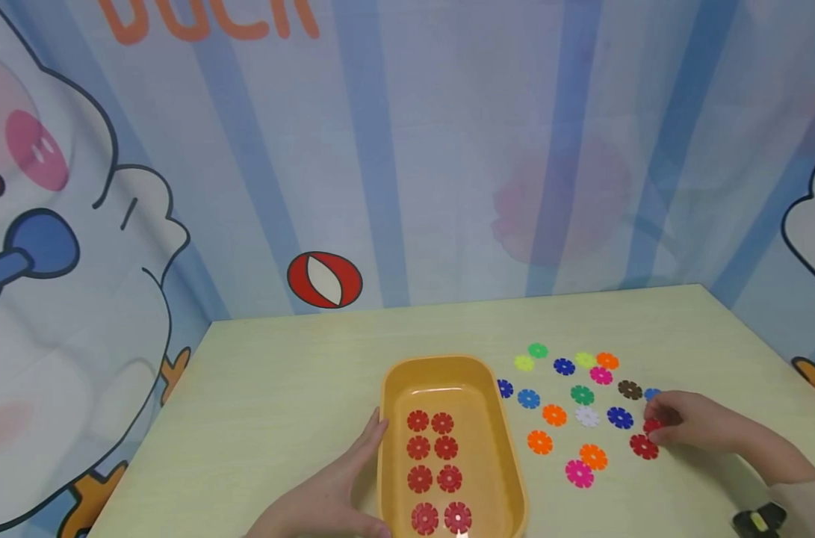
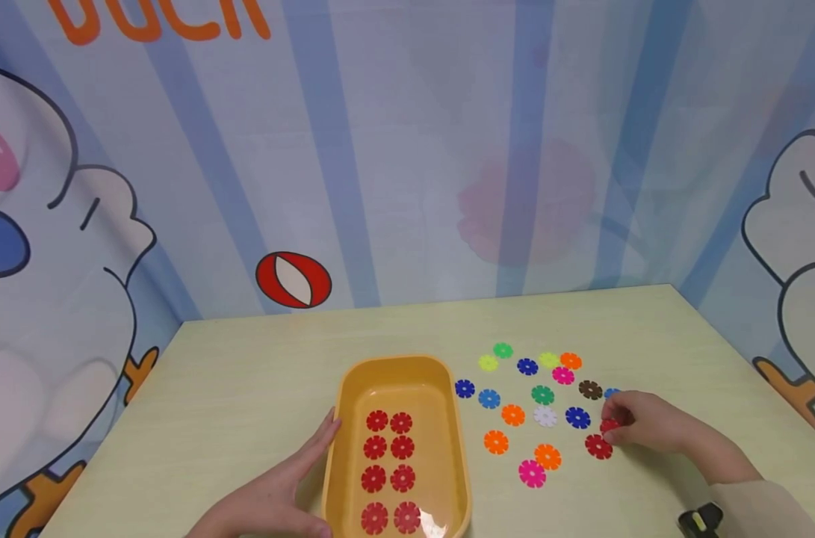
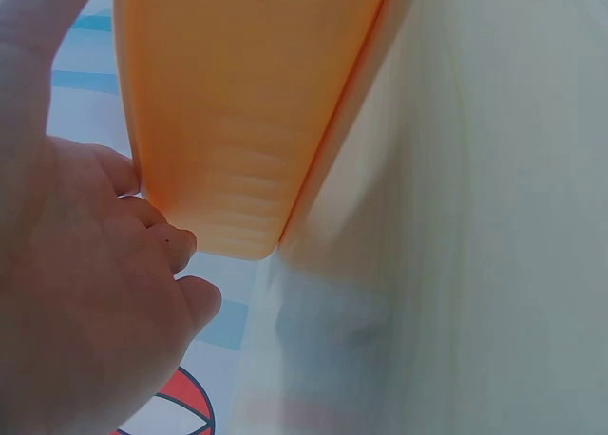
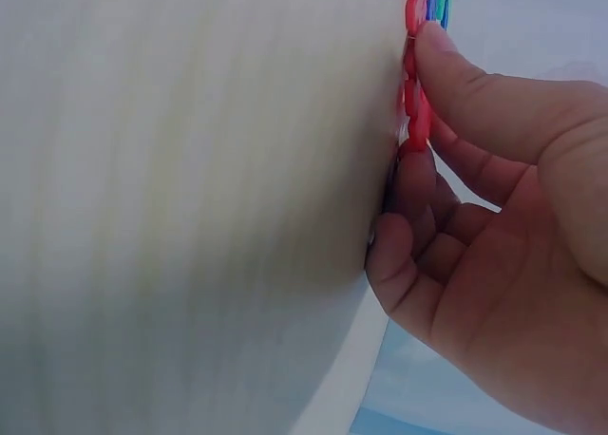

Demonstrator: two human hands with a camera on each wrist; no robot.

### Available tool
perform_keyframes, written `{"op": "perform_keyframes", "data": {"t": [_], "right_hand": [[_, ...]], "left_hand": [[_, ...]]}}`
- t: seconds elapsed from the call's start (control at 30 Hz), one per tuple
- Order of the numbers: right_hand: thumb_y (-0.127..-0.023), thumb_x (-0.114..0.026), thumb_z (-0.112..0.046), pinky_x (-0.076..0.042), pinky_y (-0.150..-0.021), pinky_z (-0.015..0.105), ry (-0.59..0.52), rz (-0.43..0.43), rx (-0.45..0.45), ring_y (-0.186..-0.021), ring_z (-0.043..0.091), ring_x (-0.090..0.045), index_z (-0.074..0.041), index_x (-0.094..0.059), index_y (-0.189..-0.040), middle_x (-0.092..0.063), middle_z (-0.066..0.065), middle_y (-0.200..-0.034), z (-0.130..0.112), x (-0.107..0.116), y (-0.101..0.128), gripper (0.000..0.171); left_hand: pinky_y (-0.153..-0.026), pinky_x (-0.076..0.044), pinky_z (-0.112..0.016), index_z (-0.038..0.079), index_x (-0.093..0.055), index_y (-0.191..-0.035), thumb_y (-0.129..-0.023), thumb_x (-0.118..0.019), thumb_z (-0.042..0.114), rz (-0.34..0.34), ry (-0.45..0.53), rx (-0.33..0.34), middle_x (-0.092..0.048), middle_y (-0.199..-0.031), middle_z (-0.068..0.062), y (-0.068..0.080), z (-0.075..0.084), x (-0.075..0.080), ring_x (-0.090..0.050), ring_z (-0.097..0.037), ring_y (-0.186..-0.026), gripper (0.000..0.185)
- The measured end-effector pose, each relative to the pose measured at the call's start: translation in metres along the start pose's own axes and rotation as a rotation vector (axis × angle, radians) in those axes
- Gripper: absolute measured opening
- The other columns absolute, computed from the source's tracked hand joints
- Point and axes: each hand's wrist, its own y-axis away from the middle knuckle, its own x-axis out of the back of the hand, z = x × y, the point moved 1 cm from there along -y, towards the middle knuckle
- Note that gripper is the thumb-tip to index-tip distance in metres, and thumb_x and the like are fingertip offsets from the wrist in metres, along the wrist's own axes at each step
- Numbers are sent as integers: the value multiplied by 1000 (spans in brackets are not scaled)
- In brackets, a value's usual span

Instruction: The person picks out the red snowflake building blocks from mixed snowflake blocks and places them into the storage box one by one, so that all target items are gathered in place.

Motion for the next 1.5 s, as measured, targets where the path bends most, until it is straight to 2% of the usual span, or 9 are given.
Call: {"op": "perform_keyframes", "data": {"t": [0.4,0.6,0.73,1.0,1.2,1.5], "right_hand": [[-82,-75,-15,-40,-59,22,-15,44,43,-72,8,-43,-8,-56,-89,-52,0,-78,2,-2,3,21],[-85,-72,-12,-42,-59,21,-27,37,92,-67,5,-46,-8,-58,-86,-55,-2,-76,-2,1,4,15],[-86,-71,-13,-45,-59,21,-32,35,90,-67,6,-48,-8,-58,-87,-56,-2,-75,-9,6,3,14],[-87,-71,-17,-46,-57,21,-67,26,123,-65,8,-49,-7,-57,-90,-55,-1,-74,-38,13,0,17],[-87,-71,-18,-50,-59,22,-90,11,171,-66,10,-52,-7,-58,-92,-56,-1,-75,-68,11,-3,18],[-89,-68,-14,-54,-64,24,-141,-32,328,-70,12,-57,-8,-59,-94,-60,-3,-81,-111,6,-8,12]], "left_hand": [[-110,-30,-58,45,-2,-152,-76,-81,42,-5,37,7,2,-161,15,1,0,-1,-13,-30,-146,110],[-110,-26,-61,39,1,-154,-74,-81,46,-6,-42,-44,6,-162,11,0,0,2,-6,-32,-148,114],[-110,-26,-61,38,1,-154,-74,-81,46,-3,-68,-60,7,-161,12,-1,0,3,-5,-30,-148,115],[-111,-22,-62,27,-3,-156,-73,-80,50,2,-120,-62,9,-162,8,-1,3,5,-4,-30,-149,116],[-111,-21,-62,27,-3,-156,-73,-80,50,-1,-122,-60,10,-161,7,-1,3,4,-3,-30,-148,116],[-112,-22,-62,32,-3,-155,-73,-81,48,-5,-102,-72,9,-161,11,-1,0,4,-3,-28,-149,115]]}}
